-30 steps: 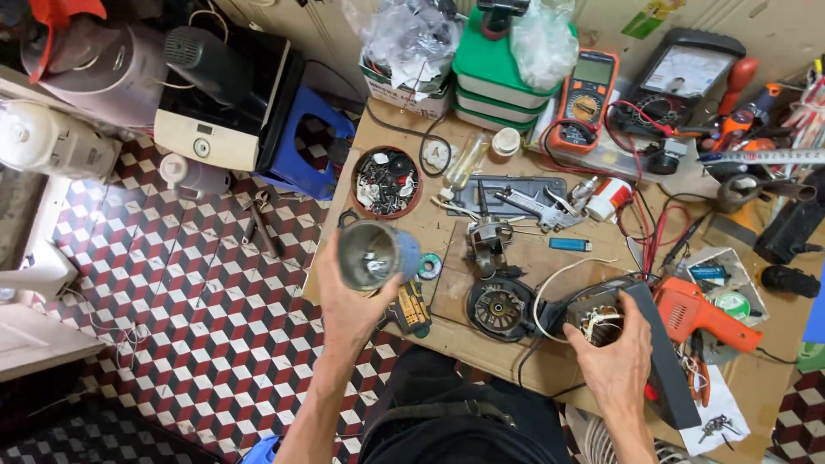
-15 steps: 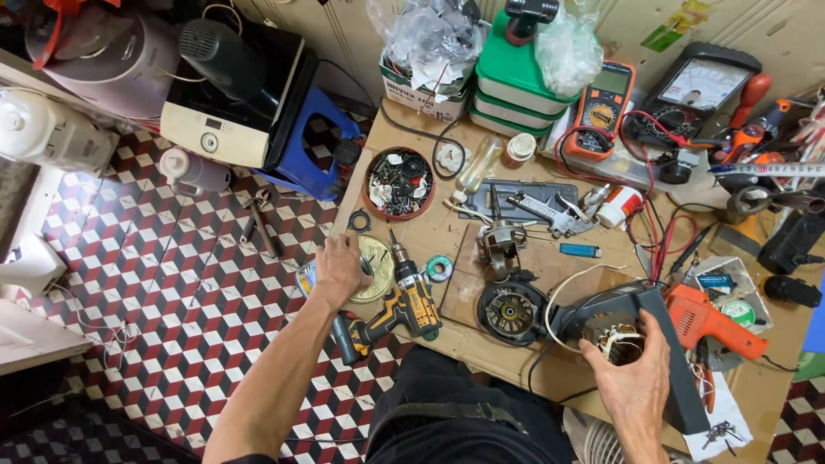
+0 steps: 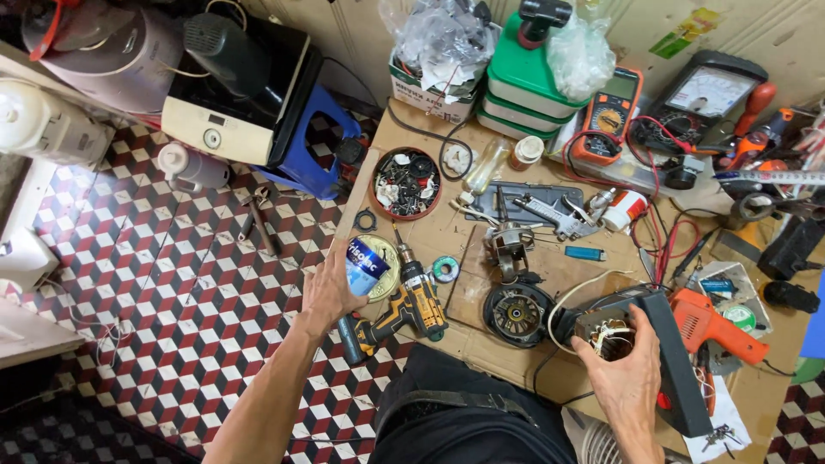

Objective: The person works at a cluttered workbench taking apart a small electric motor, handling the copper-wound armature, stator housing and fan blade, separating components and repositioning parts and wires on the bench while sorting through small hardware in a parts tray.

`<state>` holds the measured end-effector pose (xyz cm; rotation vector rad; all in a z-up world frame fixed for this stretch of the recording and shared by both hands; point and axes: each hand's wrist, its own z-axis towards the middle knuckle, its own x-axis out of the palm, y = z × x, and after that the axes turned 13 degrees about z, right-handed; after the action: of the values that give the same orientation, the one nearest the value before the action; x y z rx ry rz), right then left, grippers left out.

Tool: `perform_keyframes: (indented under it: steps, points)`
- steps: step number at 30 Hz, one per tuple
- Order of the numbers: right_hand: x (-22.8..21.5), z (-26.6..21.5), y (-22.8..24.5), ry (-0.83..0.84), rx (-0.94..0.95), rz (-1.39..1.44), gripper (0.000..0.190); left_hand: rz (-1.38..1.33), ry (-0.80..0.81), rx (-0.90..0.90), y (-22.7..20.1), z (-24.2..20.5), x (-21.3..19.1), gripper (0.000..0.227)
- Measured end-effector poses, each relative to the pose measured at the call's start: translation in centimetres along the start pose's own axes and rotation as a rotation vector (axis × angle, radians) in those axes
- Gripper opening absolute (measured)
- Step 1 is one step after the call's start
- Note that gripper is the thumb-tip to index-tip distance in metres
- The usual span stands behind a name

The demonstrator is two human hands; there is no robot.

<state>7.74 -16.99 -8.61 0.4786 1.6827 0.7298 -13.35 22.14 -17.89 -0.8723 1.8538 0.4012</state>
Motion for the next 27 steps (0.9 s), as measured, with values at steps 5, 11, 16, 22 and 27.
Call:
perform_keyframes:
  steps: [5,11,16,22,27]
  points:
    - [1.1,1.0,0.7,0.074,-0.124,-0.068,0.097,0.282,0.187,-0.040,-2.4,0.7,-2.6,0.127]
    - [4.0,1.4,3.4,0.239,-0.320,-0.155,0.098,0.689,0.291,0.049,-4.3,2.6,-1.9,0.123]
    - [5.2,1.0,5.4,0.345,-0.290,-0.144,0.096,0.825,0.369,0.126,-5.6,2.5,-2.2,0.110]
    - [5.3,1.3,4.7,0.336,-0.344,-0.108,0.095,0.794,0.245,0.140,-5.5,3.3,-0.3,0.082]
    - [4.8,1.3,3.3,0.290,-0.338,-0.131,0.097,0.869,0.366,0.099,-5.7,2.1,-3.4,0.081]
